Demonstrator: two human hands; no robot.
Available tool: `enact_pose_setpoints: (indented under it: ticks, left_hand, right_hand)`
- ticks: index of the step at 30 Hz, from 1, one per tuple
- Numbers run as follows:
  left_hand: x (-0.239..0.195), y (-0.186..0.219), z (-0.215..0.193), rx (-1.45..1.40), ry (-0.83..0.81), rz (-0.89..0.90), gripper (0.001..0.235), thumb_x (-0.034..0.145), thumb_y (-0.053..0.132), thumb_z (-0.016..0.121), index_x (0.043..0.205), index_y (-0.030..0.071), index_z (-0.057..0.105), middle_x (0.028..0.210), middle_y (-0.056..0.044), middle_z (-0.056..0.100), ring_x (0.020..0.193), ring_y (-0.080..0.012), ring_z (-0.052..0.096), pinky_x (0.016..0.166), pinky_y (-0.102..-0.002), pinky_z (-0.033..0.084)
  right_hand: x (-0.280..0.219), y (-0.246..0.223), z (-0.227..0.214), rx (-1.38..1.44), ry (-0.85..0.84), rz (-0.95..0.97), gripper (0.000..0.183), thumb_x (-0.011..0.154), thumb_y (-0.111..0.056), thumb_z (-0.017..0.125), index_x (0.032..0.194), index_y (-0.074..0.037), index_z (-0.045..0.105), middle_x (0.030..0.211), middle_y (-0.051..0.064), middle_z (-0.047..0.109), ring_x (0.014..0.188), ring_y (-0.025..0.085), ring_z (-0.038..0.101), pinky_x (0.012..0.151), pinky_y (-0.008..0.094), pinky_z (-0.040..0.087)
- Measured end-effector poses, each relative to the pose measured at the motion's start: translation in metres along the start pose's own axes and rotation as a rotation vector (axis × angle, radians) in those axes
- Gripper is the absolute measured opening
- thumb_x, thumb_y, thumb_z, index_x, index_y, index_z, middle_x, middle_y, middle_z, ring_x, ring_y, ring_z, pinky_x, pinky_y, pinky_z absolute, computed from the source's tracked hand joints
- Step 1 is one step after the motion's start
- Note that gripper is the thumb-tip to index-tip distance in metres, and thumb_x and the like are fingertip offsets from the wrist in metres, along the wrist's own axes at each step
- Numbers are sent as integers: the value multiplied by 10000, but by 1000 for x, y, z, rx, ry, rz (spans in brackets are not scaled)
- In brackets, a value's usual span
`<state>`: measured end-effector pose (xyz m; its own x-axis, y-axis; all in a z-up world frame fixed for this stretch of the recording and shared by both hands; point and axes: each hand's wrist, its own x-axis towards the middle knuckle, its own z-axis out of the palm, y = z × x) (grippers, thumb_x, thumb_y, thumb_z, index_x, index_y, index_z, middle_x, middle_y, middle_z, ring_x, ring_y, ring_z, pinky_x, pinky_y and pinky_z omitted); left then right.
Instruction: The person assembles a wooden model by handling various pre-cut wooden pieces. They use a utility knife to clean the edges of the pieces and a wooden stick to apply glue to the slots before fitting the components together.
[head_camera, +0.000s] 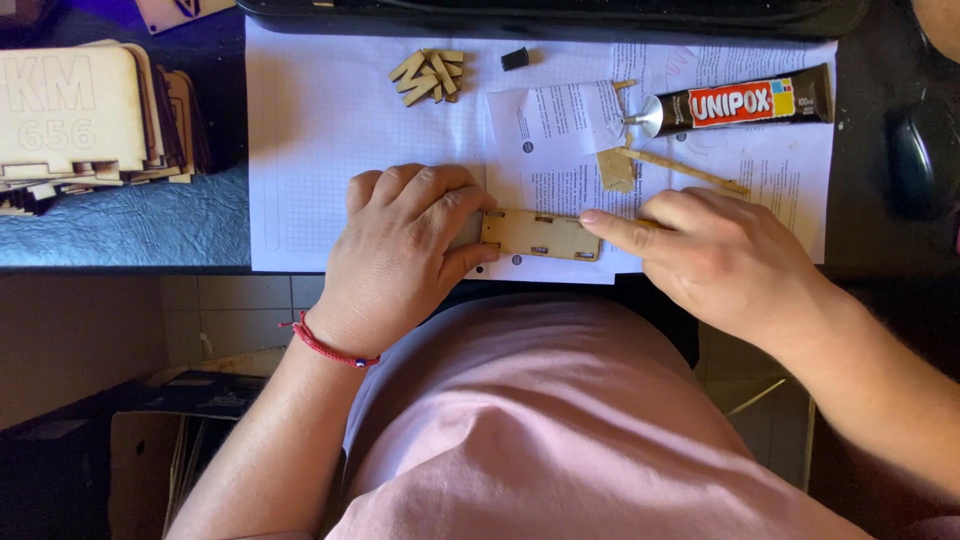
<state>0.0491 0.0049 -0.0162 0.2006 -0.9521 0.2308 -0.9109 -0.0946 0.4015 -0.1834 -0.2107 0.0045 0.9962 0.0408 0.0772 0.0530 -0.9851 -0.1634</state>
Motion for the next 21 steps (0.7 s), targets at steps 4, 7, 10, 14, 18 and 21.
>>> enact_pose_setpoints:
  ticks: [4, 7, 10, 14, 18, 21]
  left_hand:
    - [0, 0, -1, 1, -3, 14, 376, 921, 454, 691, 1184, 193, 630, 1205, 13, 594, 1037, -266, 545, 893, -432, 375]
    - [0, -1, -2, -35, 6, 13, 394, 914, 456, 700, 1189, 180, 638, 1193, 3, 603, 1046, -262, 555, 904, -432, 373]
    - [-1, -1, -1, -34, 7, 26, 414, 901, 512, 681, 1171, 199, 658, 1167, 17, 605, 1025, -263, 548, 888, -437, 369]
    - [-1, 0, -2, -27, 14, 34, 413, 895, 522, 695, 1150, 198, 666, 1155, 21, 601, 1020, -263, 539, 870, -439, 378]
    - [-1, 0, -4, -44, 7, 46, 453, 840, 458, 721, 1198, 187, 660, 1186, 10, 600, 1053, -273, 536, 879, -461, 369]
    - [-2, 1, -4, -72, 14, 28, 435, 825, 369, 713, 1210, 173, 660, 1194, -6, 601, 1051, -289, 540, 876, -470, 365]
  right_hand:
    - [4, -5, -5, -57, -64, 45, 674, 794, 6, 674, 1398, -287, 612, 812, 28, 534, 667, 267, 553, 562, 455, 562]
    - [7, -7, -12, -67, -35, 40, 661, 799, -2, 670, 1400, -272, 619, 836, 14, 542, 693, 260, 564, 534, 439, 564]
    - [13, -16, -23, -7, 41, 43, 596, 841, 23, 651, 1374, -242, 651, 858, 5, 569, 761, 284, 584, 647, 452, 535]
    - [30, -33, -17, 6, 50, -30, 538, 836, 31, 672, 1315, -214, 682, 826, 13, 579, 652, 230, 551, 535, 393, 512]
    - [32, -33, -2, 59, 13, -45, 583, 843, 14, 671, 1369, -236, 630, 932, 24, 652, 727, 262, 609, 581, 416, 535]
    - [33, -34, 1, 62, 19, -50, 583, 824, 22, 670, 1348, -231, 645, 933, 24, 651, 733, 267, 608, 600, 417, 526]
